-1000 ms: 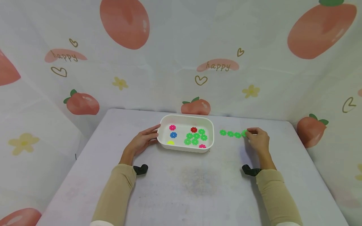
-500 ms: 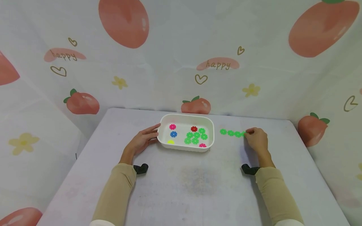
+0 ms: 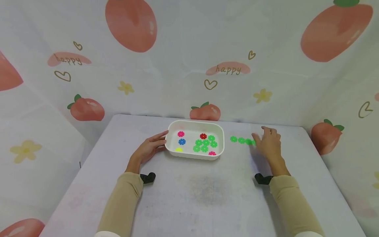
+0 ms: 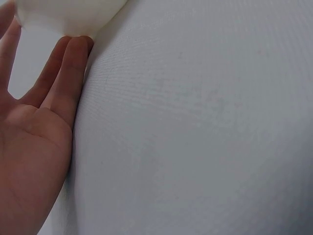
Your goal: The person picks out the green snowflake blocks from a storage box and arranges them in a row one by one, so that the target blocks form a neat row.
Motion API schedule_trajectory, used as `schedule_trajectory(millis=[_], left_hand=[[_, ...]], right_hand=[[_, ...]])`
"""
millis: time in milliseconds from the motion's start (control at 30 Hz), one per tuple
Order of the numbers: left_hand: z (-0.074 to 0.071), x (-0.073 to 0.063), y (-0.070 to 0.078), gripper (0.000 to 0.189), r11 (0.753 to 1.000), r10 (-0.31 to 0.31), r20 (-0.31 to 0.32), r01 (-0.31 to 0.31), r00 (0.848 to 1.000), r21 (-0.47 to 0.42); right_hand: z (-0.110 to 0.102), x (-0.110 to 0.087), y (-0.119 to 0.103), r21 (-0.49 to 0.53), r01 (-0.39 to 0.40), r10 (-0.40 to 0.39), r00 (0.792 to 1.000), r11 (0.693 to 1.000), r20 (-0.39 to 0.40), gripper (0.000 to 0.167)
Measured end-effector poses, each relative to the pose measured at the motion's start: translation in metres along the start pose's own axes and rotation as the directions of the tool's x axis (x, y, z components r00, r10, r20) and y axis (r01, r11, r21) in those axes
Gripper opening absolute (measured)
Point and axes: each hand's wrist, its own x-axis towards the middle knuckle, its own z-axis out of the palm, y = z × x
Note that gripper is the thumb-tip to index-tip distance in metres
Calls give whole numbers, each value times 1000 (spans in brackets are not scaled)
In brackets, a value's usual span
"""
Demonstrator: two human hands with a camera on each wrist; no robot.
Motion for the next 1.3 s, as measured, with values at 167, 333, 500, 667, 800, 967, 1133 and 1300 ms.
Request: schedule_trajectory(millis=[167, 333, 500, 667, 800, 967, 1133, 1300], left_hand=[[0, 0, 0, 54, 1000, -10, -14, 10, 1000, 5], [0, 0, -1, 52, 1000, -15, -18, 15, 1000, 2], [0, -1, 0, 53, 1000, -10, -9, 10, 1000, 9], [0, 0, 0, 54, 1000, -4, -7, 4, 1000, -2], [0, 1, -1, 55, 1000, 5, -1, -5, 1000, 1], [0, 1, -1, 53, 1000, -5, -11, 5, 1000, -6], [1, 1, 0, 52, 1000, -7, -8, 7, 1000, 1], [1, 1, -1, 53, 1000, -2, -4, 2, 1000, -2]], right_hand=[[-5, 1, -8, -74, 50, -47, 998, 996, 47, 83], [-9, 2, -18, -123, 116, -107, 991, 986, 77, 88], [-9, 3, -28, -157, 155, -140, 985, 975, 98, 91], [-8, 3, -40, -158, 175, -158, 981, 972, 117, 91], [-7, 3, -51, -166, 191, -173, 978, 967, 119, 90], [-4, 2, -64, -186, 215, -192, 972, 959, 136, 86], [-2, 2, -75, -201, 235, -205, 966, 951, 159, 85], [4, 2, -84, -229, 260, -227, 961, 938, 160, 85]])
